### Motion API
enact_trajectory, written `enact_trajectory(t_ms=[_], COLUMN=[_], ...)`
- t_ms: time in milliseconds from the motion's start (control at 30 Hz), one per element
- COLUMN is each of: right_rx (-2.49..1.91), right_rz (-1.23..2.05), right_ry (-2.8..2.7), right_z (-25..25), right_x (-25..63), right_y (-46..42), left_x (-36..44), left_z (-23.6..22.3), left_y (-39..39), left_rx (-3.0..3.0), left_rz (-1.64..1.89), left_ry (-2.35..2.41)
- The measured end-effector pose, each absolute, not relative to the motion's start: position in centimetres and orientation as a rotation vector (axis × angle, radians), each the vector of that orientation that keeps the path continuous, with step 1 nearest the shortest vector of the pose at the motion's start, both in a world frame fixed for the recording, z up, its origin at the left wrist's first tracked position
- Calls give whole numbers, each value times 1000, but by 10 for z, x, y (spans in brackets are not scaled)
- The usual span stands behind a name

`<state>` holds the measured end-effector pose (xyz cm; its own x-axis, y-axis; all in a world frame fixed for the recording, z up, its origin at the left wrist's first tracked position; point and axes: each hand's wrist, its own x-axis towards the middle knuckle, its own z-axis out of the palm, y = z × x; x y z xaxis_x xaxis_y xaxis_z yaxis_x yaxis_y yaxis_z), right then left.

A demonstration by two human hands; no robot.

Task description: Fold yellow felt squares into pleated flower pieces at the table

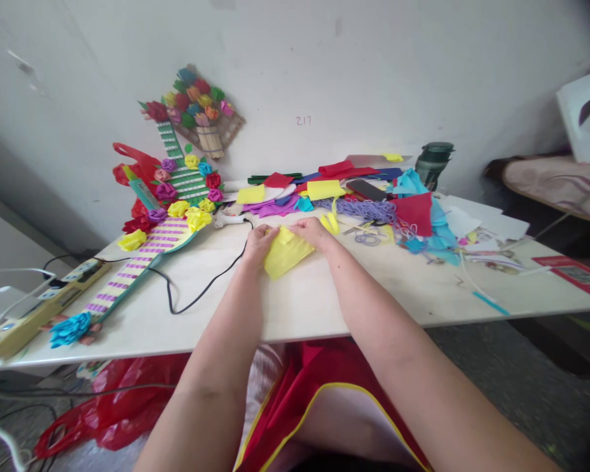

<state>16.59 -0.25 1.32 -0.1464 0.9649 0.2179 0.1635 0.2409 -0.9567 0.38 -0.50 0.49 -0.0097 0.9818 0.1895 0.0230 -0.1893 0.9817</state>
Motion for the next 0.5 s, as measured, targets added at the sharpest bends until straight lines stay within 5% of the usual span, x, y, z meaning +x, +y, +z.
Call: enact_trajectory(t_ms=[500], right_rx=[-1115], right_rz=[921], right_ry=[-1548], right_z=[14], right_x=[167], right_y=[-2], left_x=[5], left_z=[8], left_y=[-11], left_rx=[1332], left_rz=[1350], left_ry=[1076])
